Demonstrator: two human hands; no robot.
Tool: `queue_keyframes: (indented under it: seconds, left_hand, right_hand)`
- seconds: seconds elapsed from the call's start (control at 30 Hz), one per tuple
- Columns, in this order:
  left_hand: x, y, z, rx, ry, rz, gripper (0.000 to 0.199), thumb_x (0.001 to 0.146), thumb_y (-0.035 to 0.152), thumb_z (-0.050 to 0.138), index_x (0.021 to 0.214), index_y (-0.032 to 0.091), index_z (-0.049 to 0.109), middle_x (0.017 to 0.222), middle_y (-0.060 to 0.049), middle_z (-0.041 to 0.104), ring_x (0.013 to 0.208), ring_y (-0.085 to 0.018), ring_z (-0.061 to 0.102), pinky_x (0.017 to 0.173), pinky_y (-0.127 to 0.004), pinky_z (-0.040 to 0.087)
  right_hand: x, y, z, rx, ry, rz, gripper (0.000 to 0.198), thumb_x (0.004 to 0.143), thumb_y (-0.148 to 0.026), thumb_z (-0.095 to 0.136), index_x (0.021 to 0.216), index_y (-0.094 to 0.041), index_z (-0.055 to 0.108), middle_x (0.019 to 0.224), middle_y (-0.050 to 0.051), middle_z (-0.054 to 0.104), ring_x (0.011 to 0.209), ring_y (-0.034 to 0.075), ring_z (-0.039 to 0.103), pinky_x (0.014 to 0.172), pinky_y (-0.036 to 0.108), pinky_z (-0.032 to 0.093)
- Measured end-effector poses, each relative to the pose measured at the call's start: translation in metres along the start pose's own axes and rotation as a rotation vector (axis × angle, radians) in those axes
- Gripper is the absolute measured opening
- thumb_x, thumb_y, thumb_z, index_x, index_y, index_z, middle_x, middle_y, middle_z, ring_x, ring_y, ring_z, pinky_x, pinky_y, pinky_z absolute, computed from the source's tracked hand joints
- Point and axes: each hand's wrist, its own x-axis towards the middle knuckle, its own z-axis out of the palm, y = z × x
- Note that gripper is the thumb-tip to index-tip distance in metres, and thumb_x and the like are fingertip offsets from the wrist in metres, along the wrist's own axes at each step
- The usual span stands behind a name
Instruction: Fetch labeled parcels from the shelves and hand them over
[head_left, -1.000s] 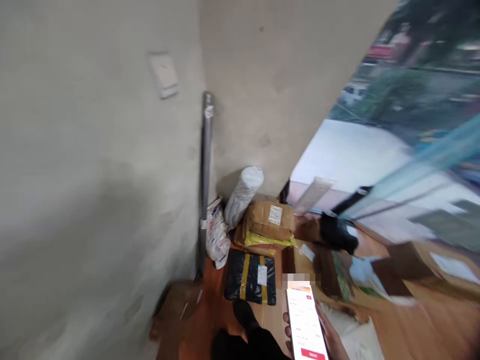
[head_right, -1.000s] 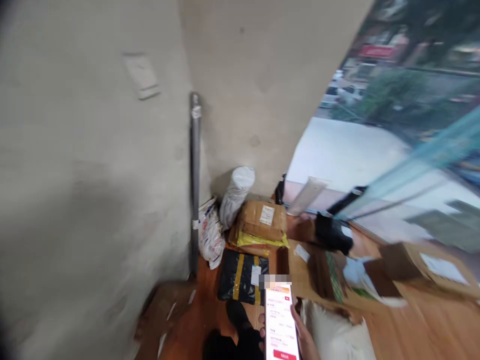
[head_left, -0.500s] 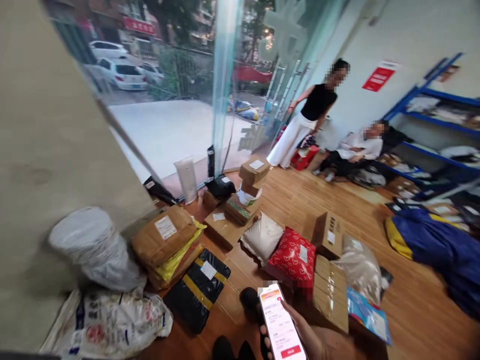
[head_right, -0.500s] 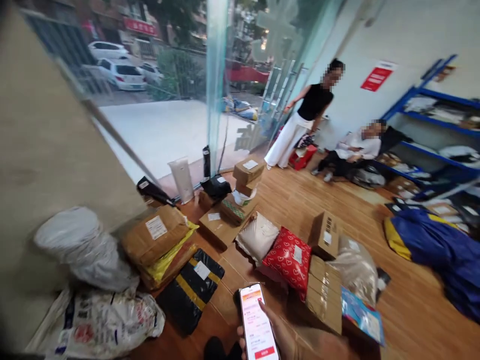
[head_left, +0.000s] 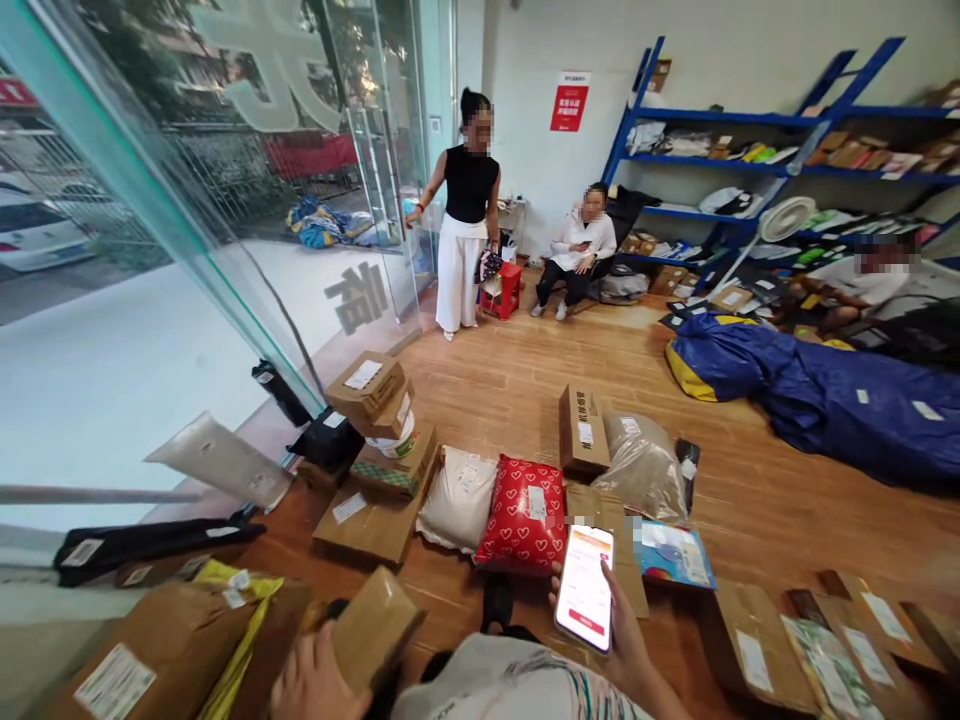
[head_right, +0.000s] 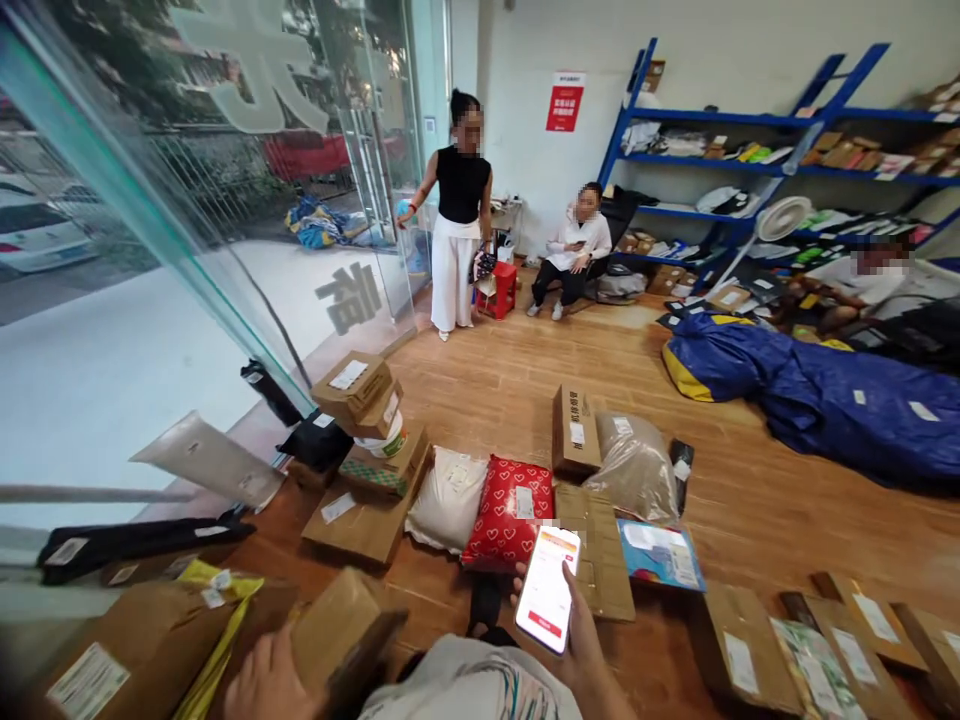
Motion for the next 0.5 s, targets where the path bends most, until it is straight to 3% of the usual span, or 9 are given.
queue_keyframes:
  seconds: [0.07,0.23,0.37,0.5]
  left_hand:
    - [0.048,0.041,-0.039,0.019,0.125,0.102,0.073,0.064,0.032,0.061,0.128,0.004,0.041,0.116,-0.02,0.053,0.11,-0.035,0.051,0.094,-0.046,0.04]
    - [0.177,0.132,-0.176,-0.004,0.289,0.323,0.079,0.06,0.042,0.06,0.129,0.01,0.037,0.118,-0.016,0.049,0.112,-0.034,0.048,0.097,-0.043,0.038]
    - [0.269,0.218,-0.265,-0.051,0.4,0.451,0.086,0.056,0.044,0.066,0.13,0.013,0.036,0.12,-0.015,0.047,0.115,-0.033,0.046,0.101,-0.043,0.038]
    - [0.378,0.311,-0.325,-0.136,0.409,0.503,0.084,0.054,0.044,0.068,0.128,0.013,0.043,0.115,-0.013,0.048,0.112,-0.033,0.049,0.098,-0.043,0.042]
  right_hand:
    - [0.02,-0.048,-0.006,0.031,0.055,-0.069,0.063,0.078,-0.046,0.069,0.13,-0.015,0.052,0.099,0.013,0.076,0.082,0.026,0.073,0.082,0.045,0.056]
    - [0.054,-0.13,-0.01,0.096,0.084,-0.206,0.06,0.077,-0.045,0.07,0.127,-0.017,0.054,0.104,0.011,0.075,0.088,0.027,0.072,0.084,0.045,0.056]
    - [0.079,-0.154,-0.009,0.155,0.112,-0.198,0.05,0.073,-0.047,0.072,0.109,-0.014,0.066,0.099,0.012,0.076,0.087,0.028,0.072,0.082,0.044,0.057]
    - [0.131,-0.165,-0.007,0.157,0.233,-0.171,0.041,0.06,-0.04,0.082,0.091,-0.015,0.07,0.088,0.011,0.077,0.079,0.03,0.073,0.079,0.046,0.059]
